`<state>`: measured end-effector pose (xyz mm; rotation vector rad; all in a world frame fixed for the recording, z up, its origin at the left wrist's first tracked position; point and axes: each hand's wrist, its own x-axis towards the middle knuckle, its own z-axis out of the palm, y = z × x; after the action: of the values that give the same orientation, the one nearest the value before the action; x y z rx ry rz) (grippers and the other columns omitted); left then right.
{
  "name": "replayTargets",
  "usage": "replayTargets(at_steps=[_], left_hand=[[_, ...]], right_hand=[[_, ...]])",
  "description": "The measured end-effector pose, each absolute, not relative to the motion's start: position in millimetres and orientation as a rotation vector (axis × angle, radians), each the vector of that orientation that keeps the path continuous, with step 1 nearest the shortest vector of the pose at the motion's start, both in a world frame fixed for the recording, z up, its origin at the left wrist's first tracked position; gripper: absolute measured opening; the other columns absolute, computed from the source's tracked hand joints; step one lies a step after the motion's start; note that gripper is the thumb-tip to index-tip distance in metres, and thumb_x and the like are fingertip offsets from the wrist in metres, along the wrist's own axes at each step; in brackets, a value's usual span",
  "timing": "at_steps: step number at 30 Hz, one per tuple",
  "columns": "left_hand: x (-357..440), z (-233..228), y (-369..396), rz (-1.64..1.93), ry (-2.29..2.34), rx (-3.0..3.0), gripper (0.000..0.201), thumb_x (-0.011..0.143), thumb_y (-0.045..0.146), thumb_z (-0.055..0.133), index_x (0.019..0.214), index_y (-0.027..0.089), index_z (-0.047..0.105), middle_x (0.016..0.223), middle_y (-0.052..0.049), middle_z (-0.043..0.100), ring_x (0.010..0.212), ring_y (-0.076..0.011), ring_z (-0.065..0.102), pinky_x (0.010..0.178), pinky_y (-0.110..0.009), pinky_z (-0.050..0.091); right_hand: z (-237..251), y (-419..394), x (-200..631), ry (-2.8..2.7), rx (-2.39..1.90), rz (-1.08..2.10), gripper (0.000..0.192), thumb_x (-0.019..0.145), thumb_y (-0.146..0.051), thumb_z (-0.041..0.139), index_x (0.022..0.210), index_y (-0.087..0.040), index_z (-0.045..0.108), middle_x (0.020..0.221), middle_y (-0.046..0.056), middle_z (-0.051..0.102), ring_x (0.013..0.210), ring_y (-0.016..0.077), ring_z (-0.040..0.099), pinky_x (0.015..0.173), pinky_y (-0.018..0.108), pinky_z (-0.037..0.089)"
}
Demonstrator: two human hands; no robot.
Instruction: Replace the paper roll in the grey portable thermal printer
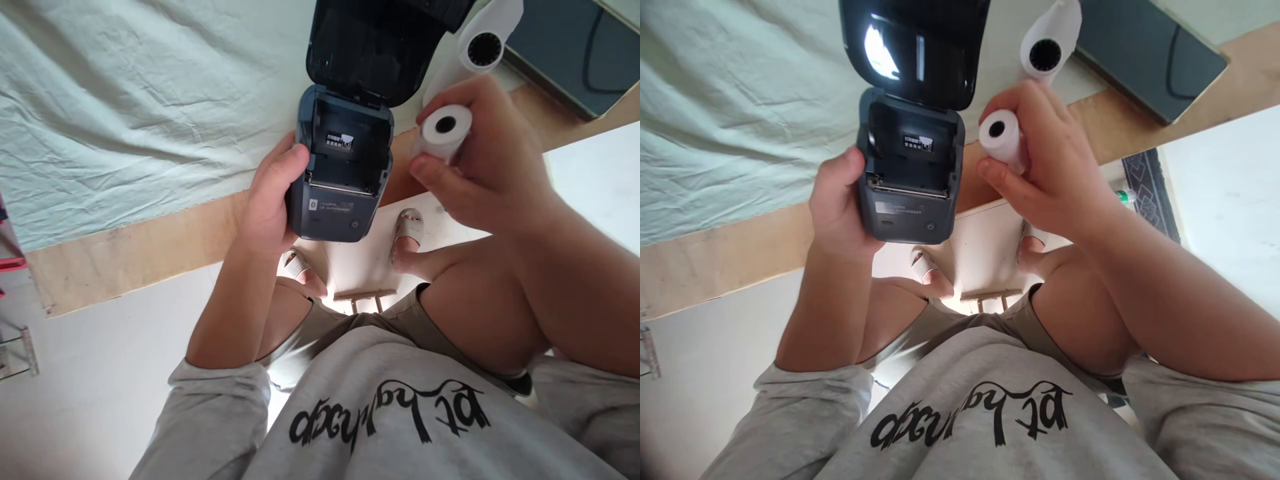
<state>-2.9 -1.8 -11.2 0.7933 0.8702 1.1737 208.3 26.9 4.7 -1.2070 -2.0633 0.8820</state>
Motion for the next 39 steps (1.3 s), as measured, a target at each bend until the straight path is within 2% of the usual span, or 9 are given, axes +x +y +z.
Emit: replayTargets(at_steps=[3, 10, 12, 15, 18, 22, 31, 35, 39], left_hand=[[-1.3, -10.3, -1.8, 1.171, 0.866, 0.783, 0.031, 0.077, 0.046, 0.046, 0.088, 0.019, 0.054, 0.102, -0.005, 0.064, 0.095, -0.022, 0.062, 0.068, -0.031, 0.05], [-1.8, -12.1, -2.7, 1.196, 0.853, 0.795, 0.031, 0.077, 0.047, 0.045, 0.091, 0.021, 0.056, 0.098, -0.002, 0.065, 0.091, -0.0191, 0.063, 0.074, -0.032, 0.052], [-1.4, -10.9, -3.3, 1.18, 0.876, 0.795, 0.035, 0.077, 0.047, 0.045, 0.095, 0.019, 0.056, 0.098, -0.004, 0.065, 0.091, -0.0199, 0.063, 0.074, -0.033, 0.053], [-0.8, -9.8, -3.5, 1.181, 0.88, 0.789, 0.037, 0.077, 0.048, 0.047, 0.096, 0.018, 0.056, 0.097, -0.005, 0.064, 0.091, -0.0206, 0.063, 0.075, -0.034, 0.053], [-0.4, -10.3, -3.3, 1.209, 0.856, 0.787, 0.031, 0.076, 0.046, 0.048, 0.089, 0.019, 0.056, 0.095, -0.004, 0.065, 0.09, -0.0193, 0.064, 0.074, -0.031, 0.053], [-0.3, -10.9, -3.5, 1.226, 0.851, 0.772, 0.026, 0.078, 0.043, 0.047, 0.086, 0.019, 0.056, 0.091, -0.002, 0.065, 0.086, -0.0169, 0.064, 0.071, -0.029, 0.053], [-0.6, -7.9, -4.6, 1.194, 0.876, 0.784, 0.029, 0.078, 0.044, 0.047, 0.088, 0.018, 0.055, 0.091, -0.003, 0.064, 0.088, -0.0167, 0.064, 0.066, -0.025, 0.051], [-1.7, -6.7, -5.1, 1.173, 0.908, 0.789, 0.029, 0.079, 0.045, 0.046, 0.088, 0.018, 0.054, 0.091, -0.002, 0.063, 0.091, -0.0164, 0.064, 0.075, -0.027, 0.052], [-2.0, -7.7, -4.8, 1.167, 0.904, 0.79, 0.03, 0.078, 0.046, 0.047, 0.087, 0.018, 0.053, 0.086, -0.002, 0.061, 0.089, -0.0161, 0.063, 0.063, -0.023, 0.05]], right_hand=[[4.3, 32.8, 207.4, -2.263, -1.261, 0.486, 0.03, 0.076, -0.039, 0.053, 0.103, -0.026, 0.048, 0.101, 0.001, 0.054, 0.092, 0.0137, 0.053, 0.079, 0.029, 0.044], [0.2, 40.7, 204.7, -2.27, -1.42, 0.517, 0.049, 0.07, -0.034, 0.06, 0.116, -0.027, 0.042, 0.098, 0.0, 0.061, 0.081, 0.014, 0.057, 0.073, 0.031, 0.046], [1.2, 39.2, 210.4, -2.159, -1.235, 0.503, 0.042, 0.072, -0.029, 0.059, 0.113, -0.025, 0.047, 0.102, 0.001, 0.059, 0.089, 0.0138, 0.059, 0.075, 0.029, 0.048], [1.4, 43.2, 224.6, -1.89, -1.067, 0.264, 0.026, 0.079, -0.026, 0.05, 0.103, -0.02, 0.057, 0.092, 0.003, 0.059, 0.079, 0.0097, 0.057, 0.063, 0.024, 0.042], [0.1, 54.9, 234.5, -1.896, -1.201, 0.099, 0.039, 0.078, -0.028, 0.05, 0.116, -0.019, 0.051, 0.11, 0.005, 0.054, 0.094, 0.0144, 0.055, 0.071, 0.028, 0.042], [-1.3, 66.8, 229.8, -2.136, -1.374, 0.169, 0.063, 0.068, -0.025, 0.058, 0.127, -0.011, 0.038, 0.121, 0.014, 0.041, 0.113, 0.0196, 0.044, 0.083, 0.03, 0.046], [-7.7, 71.6, 224.6, -2.154, -1.501, 0.178, 0.039, 0.07, -0.027, 0.056, 0.108, -0.023, 0.052, 0.105, 0.009, 0.046, 0.1, 0.0168, 0.049, 0.079, 0.031, 0.045], [-6.0, 68.1, 227.7, -2.176, -1.436, 0.23, 0.046, 0.063, -0.01, 0.049, 0.107, -0.023, 0.047, 0.1, 0.004, 0.05, 0.093, 0.0143, 0.049, 0.077, 0.031, 0.043], [-6.8, 63.0, 227.0, -2.242, -1.371, 0.223, 0.045, 0.064, -0.011, 0.049, 0.107, -0.023, 0.049, 0.1, 0.005, 0.047, 0.096, 0.0147, 0.047, 0.083, 0.033, 0.042]])
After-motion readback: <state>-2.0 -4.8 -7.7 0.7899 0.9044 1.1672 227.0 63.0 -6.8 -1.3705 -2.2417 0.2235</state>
